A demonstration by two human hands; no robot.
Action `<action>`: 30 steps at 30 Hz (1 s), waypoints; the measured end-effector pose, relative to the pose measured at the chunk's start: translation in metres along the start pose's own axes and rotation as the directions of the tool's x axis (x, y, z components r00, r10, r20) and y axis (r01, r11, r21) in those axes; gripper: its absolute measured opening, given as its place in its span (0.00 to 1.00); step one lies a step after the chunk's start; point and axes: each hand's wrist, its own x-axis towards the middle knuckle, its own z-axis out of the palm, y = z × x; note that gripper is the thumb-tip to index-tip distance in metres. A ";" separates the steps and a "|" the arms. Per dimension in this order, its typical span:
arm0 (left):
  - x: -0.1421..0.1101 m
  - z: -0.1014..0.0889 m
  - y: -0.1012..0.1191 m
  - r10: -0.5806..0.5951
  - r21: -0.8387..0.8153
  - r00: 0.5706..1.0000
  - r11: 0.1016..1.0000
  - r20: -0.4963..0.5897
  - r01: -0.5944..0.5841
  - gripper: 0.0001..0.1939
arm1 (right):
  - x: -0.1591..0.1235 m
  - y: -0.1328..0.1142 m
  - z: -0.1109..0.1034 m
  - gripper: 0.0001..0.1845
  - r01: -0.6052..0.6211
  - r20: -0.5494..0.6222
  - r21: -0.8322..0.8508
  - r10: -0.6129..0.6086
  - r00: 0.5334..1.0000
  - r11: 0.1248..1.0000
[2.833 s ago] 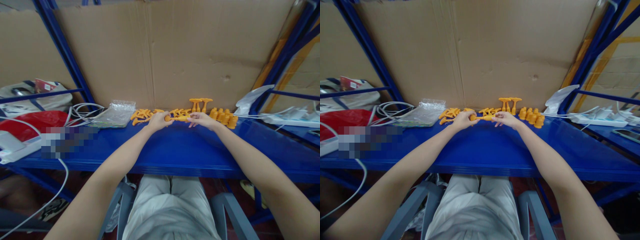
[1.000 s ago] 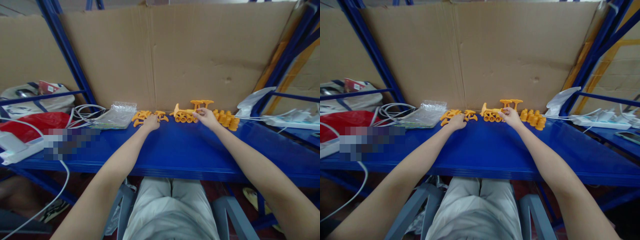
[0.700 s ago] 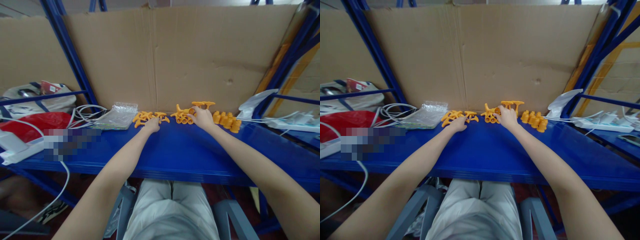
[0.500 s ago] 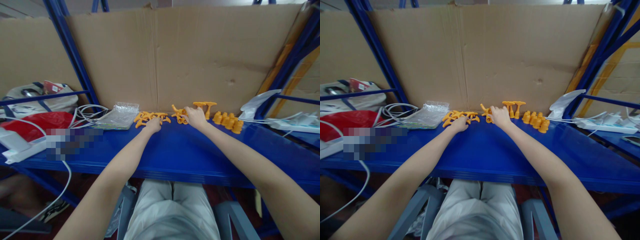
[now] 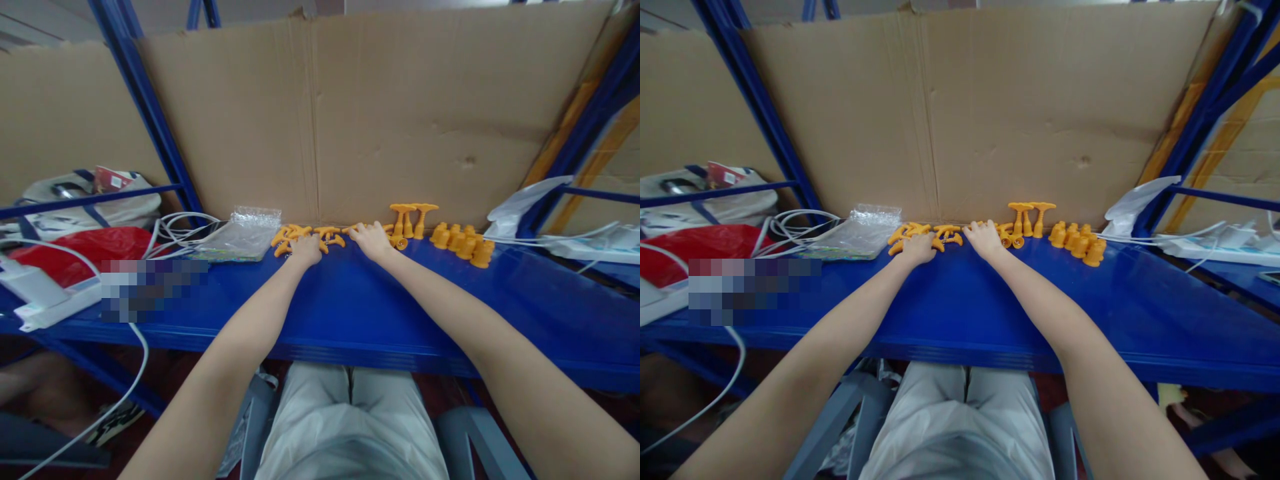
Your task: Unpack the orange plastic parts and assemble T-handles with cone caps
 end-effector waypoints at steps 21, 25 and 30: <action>0.009 0.009 -0.008 0.062 -0.014 0.994 0.998 -0.089 -0.064 0.23 | -0.032 0.015 -0.004 0.23 -0.105 0.084 0.065 0.099 0.991 0.992; 0.011 0.008 -0.006 0.004 -0.055 0.986 0.998 -0.168 -0.013 0.21 | -0.053 0.038 -0.006 0.21 -0.145 0.080 0.107 0.137 0.987 0.984; 0.010 0.005 -0.004 -0.025 -0.131 0.964 0.991 -0.265 -0.010 0.18 | -0.068 0.087 0.006 0.20 -0.374 0.203 0.264 0.327 0.923 0.889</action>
